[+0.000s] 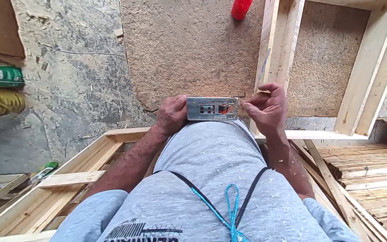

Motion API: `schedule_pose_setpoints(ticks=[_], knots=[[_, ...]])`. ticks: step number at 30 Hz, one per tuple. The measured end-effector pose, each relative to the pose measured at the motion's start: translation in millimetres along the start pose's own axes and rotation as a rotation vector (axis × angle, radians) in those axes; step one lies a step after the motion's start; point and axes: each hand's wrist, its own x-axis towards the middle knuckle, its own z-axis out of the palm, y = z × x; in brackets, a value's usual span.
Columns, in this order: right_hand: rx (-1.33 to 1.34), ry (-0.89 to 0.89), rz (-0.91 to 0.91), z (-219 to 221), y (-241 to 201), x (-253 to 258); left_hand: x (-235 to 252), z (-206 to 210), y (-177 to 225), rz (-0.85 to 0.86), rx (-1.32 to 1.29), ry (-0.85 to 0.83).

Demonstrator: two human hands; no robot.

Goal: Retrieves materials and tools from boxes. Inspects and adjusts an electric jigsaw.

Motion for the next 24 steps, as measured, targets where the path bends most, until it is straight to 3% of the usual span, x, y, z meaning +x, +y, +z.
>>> schedule_pose_setpoints(ticks=[3,7,11,14,17,24], knots=[[-0.128,-0.047,-0.054,6,3,-2,1,1,-2,-0.003,-0.003,-0.011],[-0.283,0.122,0.166,5,44,26,0,1,-3,0.006,0.017,-0.005],[-0.575,0.183,0.272,-2,96,75,-5,3,-4,0.018,0.028,0.007],[-0.91,0.168,0.199,-5,117,108,-6,5,-6,0.022,0.018,0.013],[-1.172,0.143,0.252,-9,125,133,-4,3,-5,0.008,0.029,0.007],[-1.445,0.049,0.576,6,127,161,-5,3,-4,-0.03,0.034,0.028]])
